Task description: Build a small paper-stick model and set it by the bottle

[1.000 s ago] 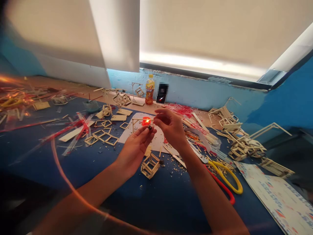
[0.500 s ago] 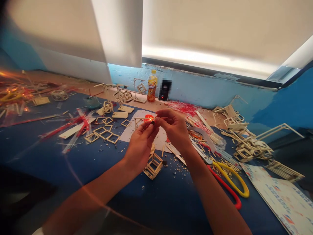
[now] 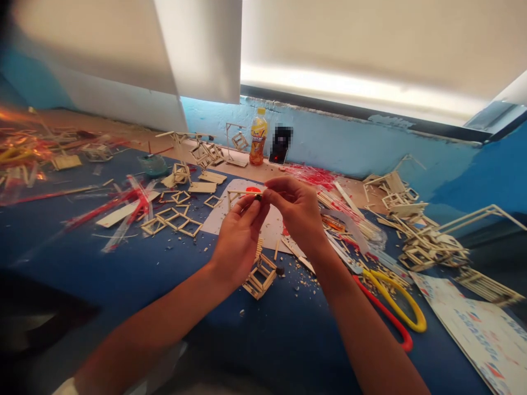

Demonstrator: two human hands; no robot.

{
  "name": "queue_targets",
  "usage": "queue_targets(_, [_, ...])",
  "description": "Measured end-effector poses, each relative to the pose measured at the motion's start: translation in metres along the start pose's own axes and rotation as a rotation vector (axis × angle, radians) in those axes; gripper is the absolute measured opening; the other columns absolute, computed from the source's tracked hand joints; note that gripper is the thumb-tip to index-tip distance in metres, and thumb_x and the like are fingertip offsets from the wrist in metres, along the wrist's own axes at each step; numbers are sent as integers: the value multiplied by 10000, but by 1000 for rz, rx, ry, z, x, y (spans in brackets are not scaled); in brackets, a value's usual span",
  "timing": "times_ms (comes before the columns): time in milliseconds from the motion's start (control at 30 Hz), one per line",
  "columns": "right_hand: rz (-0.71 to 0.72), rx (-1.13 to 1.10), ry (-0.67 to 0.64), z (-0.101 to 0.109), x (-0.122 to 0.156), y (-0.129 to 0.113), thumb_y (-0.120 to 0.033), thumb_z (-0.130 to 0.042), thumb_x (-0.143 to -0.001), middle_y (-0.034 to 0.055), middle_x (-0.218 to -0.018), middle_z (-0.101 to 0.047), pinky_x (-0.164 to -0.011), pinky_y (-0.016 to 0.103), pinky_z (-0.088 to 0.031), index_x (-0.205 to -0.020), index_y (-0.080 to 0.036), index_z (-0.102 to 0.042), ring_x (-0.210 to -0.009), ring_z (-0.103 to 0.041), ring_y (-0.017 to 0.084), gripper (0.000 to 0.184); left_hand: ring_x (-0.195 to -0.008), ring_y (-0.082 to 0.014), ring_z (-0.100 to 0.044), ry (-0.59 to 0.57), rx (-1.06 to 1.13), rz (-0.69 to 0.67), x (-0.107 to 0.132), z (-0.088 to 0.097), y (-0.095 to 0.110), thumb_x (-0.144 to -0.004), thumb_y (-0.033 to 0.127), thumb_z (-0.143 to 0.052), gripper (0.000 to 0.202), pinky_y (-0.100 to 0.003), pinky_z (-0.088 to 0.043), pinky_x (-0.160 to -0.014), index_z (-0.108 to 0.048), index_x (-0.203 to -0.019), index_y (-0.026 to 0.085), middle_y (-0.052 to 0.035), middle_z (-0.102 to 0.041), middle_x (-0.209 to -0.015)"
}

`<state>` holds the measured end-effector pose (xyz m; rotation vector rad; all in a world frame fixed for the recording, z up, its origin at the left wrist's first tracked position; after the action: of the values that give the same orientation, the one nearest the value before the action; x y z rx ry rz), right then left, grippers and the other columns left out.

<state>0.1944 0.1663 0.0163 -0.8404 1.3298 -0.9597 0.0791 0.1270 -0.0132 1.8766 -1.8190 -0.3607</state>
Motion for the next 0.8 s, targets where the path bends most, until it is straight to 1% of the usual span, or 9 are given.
queue_targets(133, [5, -1, -6, 1, 0, 0, -230, -821, -797, -18, -864, -756, -804, 346, -572, -896, -256, -771, -826, -712, 165, 115, -932, -93, -728, -8, 10, -9, 0, 0, -1, -952, 10, -623, 152, -282, -506, -1083, -649, -895, 149, 15, -716, -892])
queue_targets(367, [9, 8, -35, 1, 0, 2, -240, -815, -791, -20, -862, -747, -828, 368, -570, -896, -261, -761, -832, -707, 174, 120, -953, -104, -736, -10, 22, -20, -2, 2, -3, -936, 11, -643, 145, -286, -502, -1083, -658, -892, 149, 13, -725, -893])
queue_targets(467, [14, 11, -35, 0, 0, 1, -246, -808, -795, -16, -866, -742, -816, 363, -569, -890, -259, -754, -831, -701, 173, 110, -988, -111, -735, -21, 25, -21, -2, 2, -3, -934, 17, -646, 147, -301, -497, -1097, -664, -893, 157, 17, -726, -894])
queue_targets(633, [21, 30, -43, -1, 1, -3, -265, -784, -819, -4, -884, -744, -797, 360, -573, -912, -251, -757, -838, -700, 178, 97, -1070, -136, -730, -36, 24, -16, -1, 2, -3, -927, 18, -651, 140, -317, -483, -1119, -666, -922, 158, -1, -735, -935])
queue_targets(800, [36, 45, -59, -2, 1, -3, -254, -766, -835, -1, -914, -747, -815, 352, -569, -934, -252, -757, -857, -703, 173, 99, -1001, -116, -740, -37, 28, -9, -1, 2, -2, -938, 11, -636, 144, -303, -493, -1106, -657, -926, 153, -1, -740, -925])
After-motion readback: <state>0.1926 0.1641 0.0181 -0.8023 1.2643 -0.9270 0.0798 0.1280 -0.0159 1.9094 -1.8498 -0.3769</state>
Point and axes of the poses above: each hand's wrist, its own x-axis away from the middle knuckle, its own z-axis out of the back of the hand, y = z × x, the point moved 4 cm from there along -x, towards the middle knuckle
